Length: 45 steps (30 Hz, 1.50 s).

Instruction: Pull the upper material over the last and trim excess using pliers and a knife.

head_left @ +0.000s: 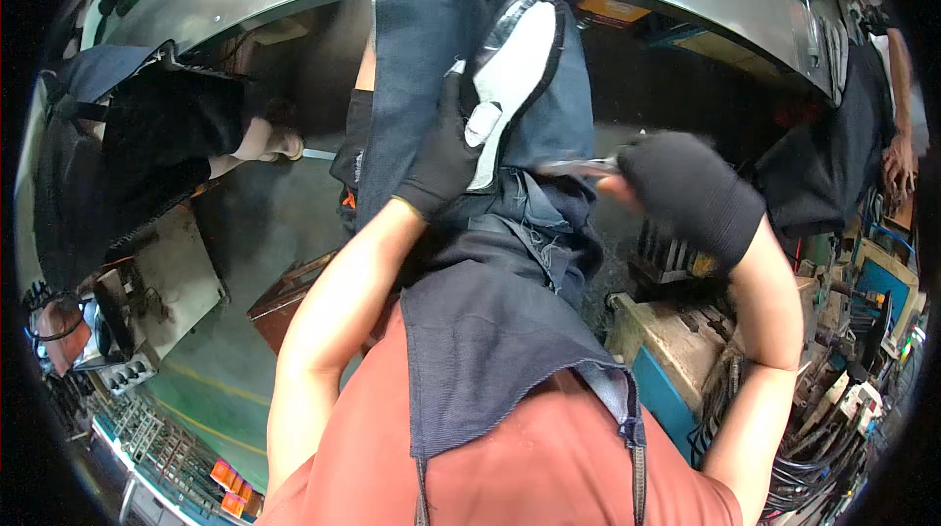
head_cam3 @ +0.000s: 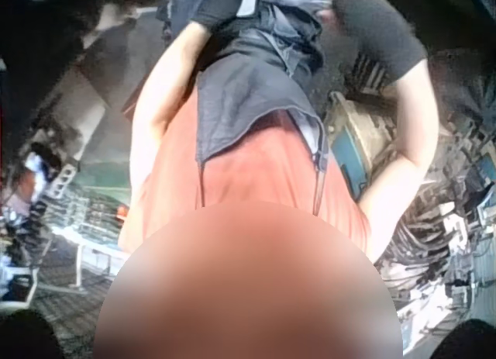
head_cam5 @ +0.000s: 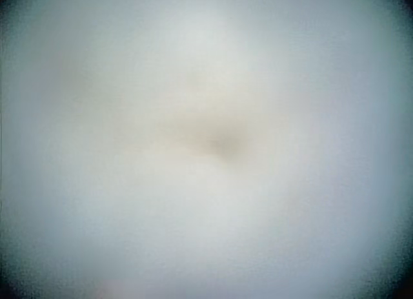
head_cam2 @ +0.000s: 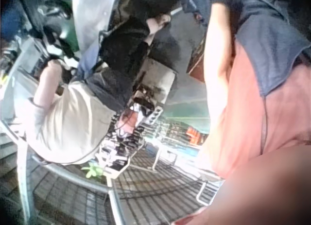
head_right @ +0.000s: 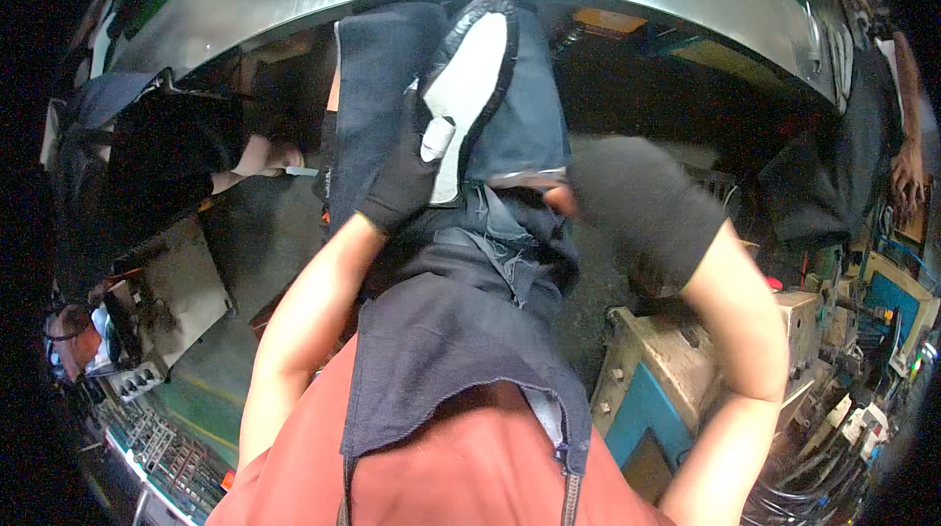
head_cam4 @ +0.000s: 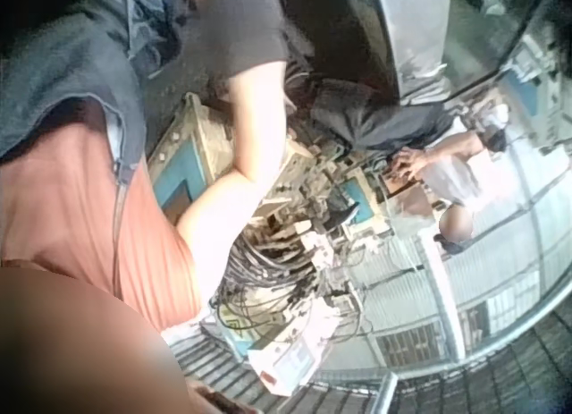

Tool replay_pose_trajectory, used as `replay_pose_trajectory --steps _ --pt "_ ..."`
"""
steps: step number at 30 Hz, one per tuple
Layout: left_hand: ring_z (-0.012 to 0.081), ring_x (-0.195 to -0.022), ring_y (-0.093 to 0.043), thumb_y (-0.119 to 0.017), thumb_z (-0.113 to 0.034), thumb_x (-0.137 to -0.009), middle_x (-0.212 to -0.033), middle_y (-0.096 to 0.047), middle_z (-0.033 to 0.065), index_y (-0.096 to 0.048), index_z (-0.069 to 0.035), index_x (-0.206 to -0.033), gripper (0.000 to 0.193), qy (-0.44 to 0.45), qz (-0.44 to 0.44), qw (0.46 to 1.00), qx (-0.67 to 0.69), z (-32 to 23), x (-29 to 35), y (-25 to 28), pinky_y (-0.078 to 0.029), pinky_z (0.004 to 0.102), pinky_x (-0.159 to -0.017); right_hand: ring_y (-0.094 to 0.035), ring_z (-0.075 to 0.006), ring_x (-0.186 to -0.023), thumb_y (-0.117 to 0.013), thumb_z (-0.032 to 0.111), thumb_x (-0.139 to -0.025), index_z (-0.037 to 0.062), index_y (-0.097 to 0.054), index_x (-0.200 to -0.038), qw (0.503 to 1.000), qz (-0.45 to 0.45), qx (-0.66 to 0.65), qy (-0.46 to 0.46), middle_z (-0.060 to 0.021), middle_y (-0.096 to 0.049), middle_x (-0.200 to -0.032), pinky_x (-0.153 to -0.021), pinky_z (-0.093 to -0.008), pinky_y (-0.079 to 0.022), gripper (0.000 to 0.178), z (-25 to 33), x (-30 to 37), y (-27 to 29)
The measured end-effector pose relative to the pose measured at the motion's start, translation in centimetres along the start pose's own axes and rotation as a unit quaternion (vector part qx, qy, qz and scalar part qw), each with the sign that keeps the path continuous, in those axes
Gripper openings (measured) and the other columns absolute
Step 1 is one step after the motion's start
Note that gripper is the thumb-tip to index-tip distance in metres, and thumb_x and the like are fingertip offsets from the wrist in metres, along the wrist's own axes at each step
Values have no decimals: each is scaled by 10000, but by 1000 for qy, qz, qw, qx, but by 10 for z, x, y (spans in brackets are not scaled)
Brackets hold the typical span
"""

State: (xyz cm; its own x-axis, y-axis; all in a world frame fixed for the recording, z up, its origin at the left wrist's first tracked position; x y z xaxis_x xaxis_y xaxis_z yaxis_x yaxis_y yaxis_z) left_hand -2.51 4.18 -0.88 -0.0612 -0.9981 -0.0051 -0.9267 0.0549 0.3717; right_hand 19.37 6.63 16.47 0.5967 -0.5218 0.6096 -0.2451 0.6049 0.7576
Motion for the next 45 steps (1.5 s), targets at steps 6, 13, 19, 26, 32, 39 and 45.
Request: replay_pose_trajectory --steps 6,13,19,26,32,39,45 --pt "238 -1112 -520 -461 -166 -1015 -1200 -512 162 -383 -18 -1304 335 28 228 969 91 -1 -10 26 -409 343 -994 -636 -305 -695 -554 372 -941 44 -643 -811 901 -233 -97 353 -161 -642 -790 -663 -414 -514 364 56 -33 -35" --pt "131 -593 -542 -265 -517 -1057 -735 -597 32 -624 -45 -1105 595 303 77 904 293 -26 -21 9 -451 283 -561 -590 -317 -681 -515 360 -997 22 -625 -876 897 -205 -389 -48 -187 -622 -777 -640 -386 -456 376 -22 -14 -77" --pt "147 -890 -619 -332 -508 -1050 -1020 -660 67 -552 -21 -1271 578 324 76 895 298 -34 -25 -9 -496 292 -784 -500 -165 -608 -557 322 -988 16 -582 -868 929 -137 -342 -46 -92 -506 -699 -583 -336 -408 330 -14 -16 -29" --pt "265 -1233 -535 -554 -321 -990 -1285 -581 185 -504 29 -1323 486 10 -64 992 108 -31 -38 -31 -422 355 -1019 -565 -359 -662 -609 283 -951 30 -594 -871 921 -304 -240 -42 -168 -564 -758 -596 -411 -434 266 -44 -36 -70" --pt "259 -1227 -539 -658 -261 -929 -1347 -524 189 -390 19 -1413 621 -13 -19 992 121 -32 -23 -20 -422 361 -1038 -655 -381 -737 -546 428 -963 24 -657 -913 988 -105 -116 0 -186 -655 -827 -673 -453 -521 422 -35 3 -10" --pt "259 -1337 -417 -848 -279 -739 -1434 -415 173 -207 -10 -1507 1036 -24 166 973 156 -46 -6 -5 -343 384 -1113 -649 -361 -787 -574 393 -938 31 -632 -940 911 -317 -158 210 -188 -640 -818 -706 -445 -519 367 17 -24 -32" --pt "201 -1103 -589 -540 -183 -982 -1248 -610 112 -488 26 -1356 431 269 99 800 527 -19 -29 -4 -436 325 -1005 -555 -151 -614 -523 372 -1016 -11 -623 -904 827 -188 -516 -117 -51 -570 -676 -616 -299 -453 411 -9 -8 -122"
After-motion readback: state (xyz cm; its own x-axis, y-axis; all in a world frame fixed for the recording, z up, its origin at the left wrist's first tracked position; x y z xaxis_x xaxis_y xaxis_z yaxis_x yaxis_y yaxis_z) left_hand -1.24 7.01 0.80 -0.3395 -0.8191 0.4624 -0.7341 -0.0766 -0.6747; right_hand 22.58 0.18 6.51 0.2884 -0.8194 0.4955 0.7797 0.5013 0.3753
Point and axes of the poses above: each hand's wrist, its own x-axis away from the middle knuckle, its own y-axis out of the back of the hand, z = x × y, the point moved 3 cm from there along -x, towards the middle knuckle
